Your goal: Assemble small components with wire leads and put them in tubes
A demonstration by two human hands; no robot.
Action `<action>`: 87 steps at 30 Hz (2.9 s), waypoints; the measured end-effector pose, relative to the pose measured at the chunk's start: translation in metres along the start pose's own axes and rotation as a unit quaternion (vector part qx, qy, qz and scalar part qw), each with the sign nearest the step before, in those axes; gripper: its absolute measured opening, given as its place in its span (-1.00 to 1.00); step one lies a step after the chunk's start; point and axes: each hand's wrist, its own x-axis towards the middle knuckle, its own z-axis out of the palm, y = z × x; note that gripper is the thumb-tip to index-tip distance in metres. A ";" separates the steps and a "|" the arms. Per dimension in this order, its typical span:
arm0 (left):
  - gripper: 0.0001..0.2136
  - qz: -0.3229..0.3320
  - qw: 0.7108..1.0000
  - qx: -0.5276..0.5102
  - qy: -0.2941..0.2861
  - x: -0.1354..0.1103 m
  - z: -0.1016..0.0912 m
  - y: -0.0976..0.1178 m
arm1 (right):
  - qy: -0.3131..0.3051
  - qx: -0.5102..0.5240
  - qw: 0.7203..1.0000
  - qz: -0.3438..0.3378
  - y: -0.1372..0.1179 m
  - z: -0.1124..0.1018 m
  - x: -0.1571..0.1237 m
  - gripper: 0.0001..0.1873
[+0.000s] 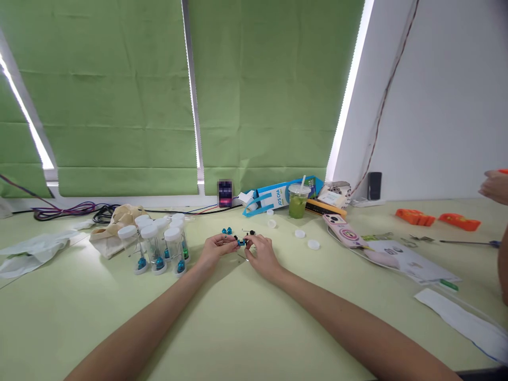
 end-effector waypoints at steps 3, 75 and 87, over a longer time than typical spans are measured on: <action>-0.74 -0.001 1.000 0.001 -0.002 0.000 0.000 0.001 | 0.000 -0.003 1.000 -0.001 0.001 0.001 0.000 -0.67; -0.70 -0.020 0.961 0.274 -0.035 -0.008 0.020 0.042 | -0.066 0.000 0.997 -0.041 -0.018 -0.020 -0.005 -0.67; -0.64 -0.015 0.714 0.646 0.269 0.102 -0.041 0.024 | -0.144 0.146 0.978 -0.024 0.005 -0.060 -0.011 -0.81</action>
